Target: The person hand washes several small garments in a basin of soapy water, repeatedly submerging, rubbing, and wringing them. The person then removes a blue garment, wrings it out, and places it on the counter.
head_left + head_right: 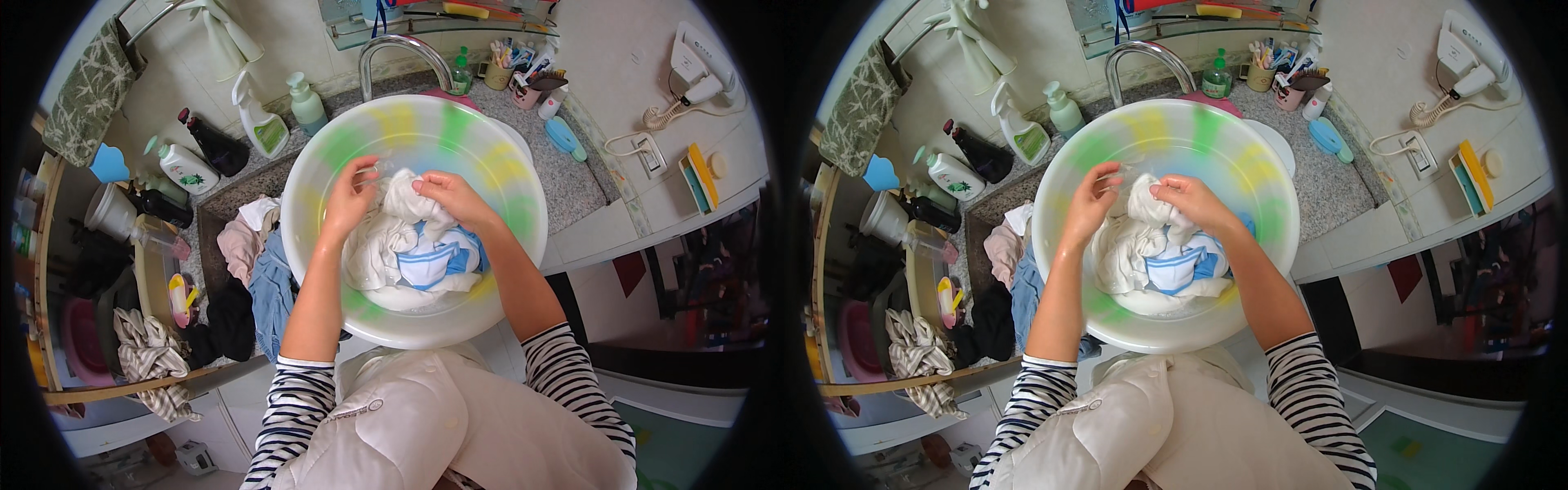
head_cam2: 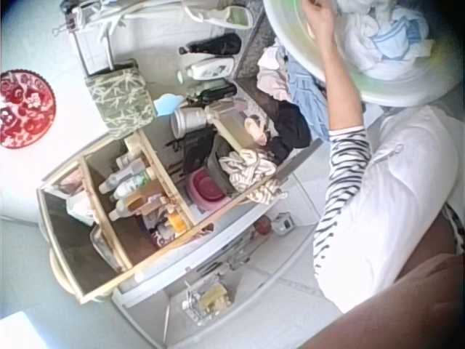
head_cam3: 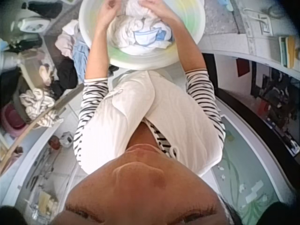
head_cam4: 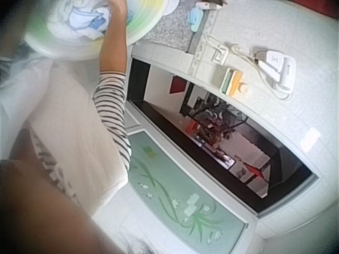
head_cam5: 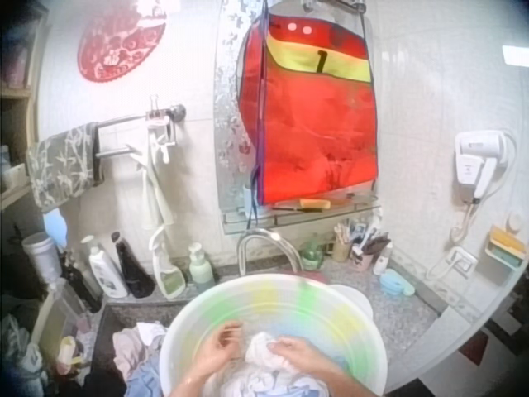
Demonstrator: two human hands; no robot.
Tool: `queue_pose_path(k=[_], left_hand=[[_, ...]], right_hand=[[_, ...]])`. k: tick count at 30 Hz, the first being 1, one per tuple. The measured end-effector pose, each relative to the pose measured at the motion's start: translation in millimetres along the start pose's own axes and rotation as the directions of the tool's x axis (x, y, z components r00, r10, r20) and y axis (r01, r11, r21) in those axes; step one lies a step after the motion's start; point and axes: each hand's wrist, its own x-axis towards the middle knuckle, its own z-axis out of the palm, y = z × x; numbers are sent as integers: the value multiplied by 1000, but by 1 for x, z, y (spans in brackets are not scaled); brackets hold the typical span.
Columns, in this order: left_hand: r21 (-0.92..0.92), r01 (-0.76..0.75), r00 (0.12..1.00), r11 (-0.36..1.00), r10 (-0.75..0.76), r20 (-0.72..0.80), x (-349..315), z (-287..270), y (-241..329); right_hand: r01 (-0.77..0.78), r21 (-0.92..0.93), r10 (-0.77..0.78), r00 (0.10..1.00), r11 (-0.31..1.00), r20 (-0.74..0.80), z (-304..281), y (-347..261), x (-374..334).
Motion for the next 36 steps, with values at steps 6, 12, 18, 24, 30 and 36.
queue_pose_path(k=[6,12,18,24,30,36], left_hand=[[-121,479,876,870,-464,132,-8,28,14],[-166,426,905,889,-418,84,-4,18,5],[96,222,949,970,-193,-249,4,-7,-2],[22,209,951,978,-208,229,2,-24,54],[-489,614,770,619,-605,202,-16,-6,13],[-523,555,779,647,-624,55,-29,-9,11]], right_hand=[[296,-278,-308,951,914,2,10,6,1],[192,-431,-260,960,881,-103,2,-1,-6],[106,-494,-240,946,863,-216,-18,-18,-16],[105,-165,-113,993,981,-36,-30,-67,-31],[-183,-129,174,981,975,-82,-48,-40,-1],[-65,-229,34,990,971,-134,-40,-39,-9]])
